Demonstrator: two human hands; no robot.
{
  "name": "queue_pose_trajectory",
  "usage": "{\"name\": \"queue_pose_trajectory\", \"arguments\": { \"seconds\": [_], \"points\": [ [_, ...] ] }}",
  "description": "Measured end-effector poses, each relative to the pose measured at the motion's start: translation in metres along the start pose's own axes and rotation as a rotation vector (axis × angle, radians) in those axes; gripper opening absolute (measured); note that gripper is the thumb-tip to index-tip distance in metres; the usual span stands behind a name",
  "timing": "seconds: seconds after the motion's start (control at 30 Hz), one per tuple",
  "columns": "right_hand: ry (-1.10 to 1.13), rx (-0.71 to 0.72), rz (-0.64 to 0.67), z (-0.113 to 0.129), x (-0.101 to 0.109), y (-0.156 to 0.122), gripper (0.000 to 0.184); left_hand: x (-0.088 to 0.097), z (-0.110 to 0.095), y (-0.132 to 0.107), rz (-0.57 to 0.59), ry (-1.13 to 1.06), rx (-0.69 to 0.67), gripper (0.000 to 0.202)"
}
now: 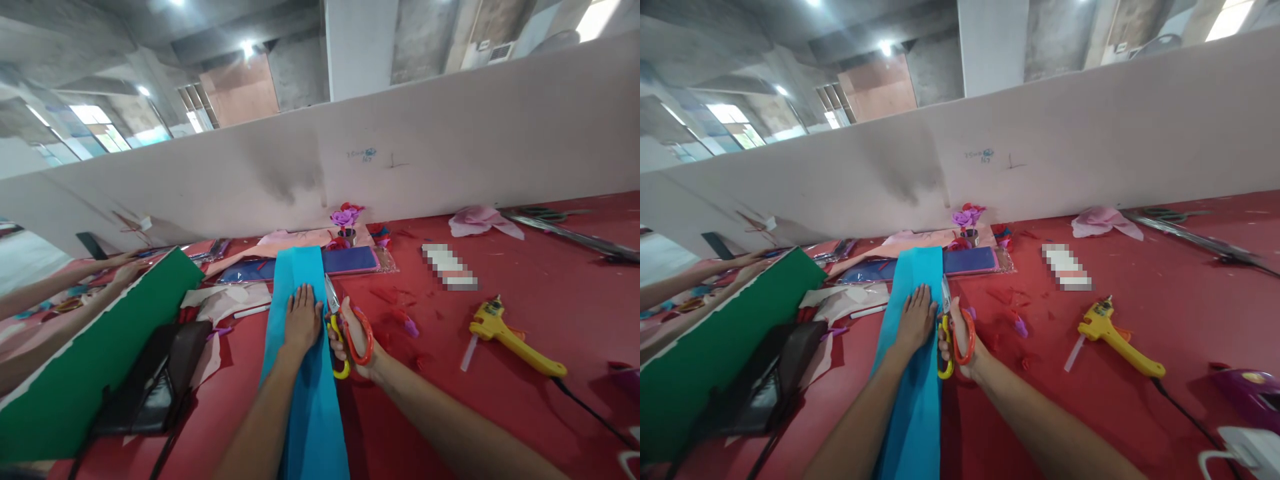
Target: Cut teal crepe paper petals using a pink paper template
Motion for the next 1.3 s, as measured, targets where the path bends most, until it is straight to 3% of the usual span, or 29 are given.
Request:
{"name": "queue_pose_trajectory", "arguments": {
  "seconds": [0.23, 0.43, 0.83, 1.07, 1.3],
  "points": [
    [-0.030, 0.005, 0.023, 0.009, -0.001, 0.014, 0.058, -0.002, 0.001, 0.001, -0.056, 0.001, -0.036, 0.054],
    [-0.065, 0.024, -0.048, 0.006, 0.003, 0.026, 0.058, -0.005, 0.004, 0.001, -0.048, -0.010, -0.025, 0.056],
    [-0.018, -0.014, -0.009, 0.014, 0.000, 0.031, 0.065, -0.006, 0.005, 0.002, -0.052, 0.009, -0.040, 0.055],
    [-0.039, 0.032, -0.074, 0.015, 0.003, 0.030, 0.052, -0.008, 0.005, 0.002, -0.060, -0.003, -0.039, 0.057],
    [-0.050, 0.035, -0.057, 0.020, 0.005, 0.030, 0.058, -0.006, 0.005, 0.002, -0.055, -0.028, -0.038, 0.057]
  ]
}}
Point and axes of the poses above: each hand's wrist, its own y-axis towards the middle knuckle, its own x-axis out of the back of the hand, z = x × y, the point moved 9 cm from there along y, towards the middle knuckle, and after that the axes turned 13 degrees about -y, right-handed, at the moved point
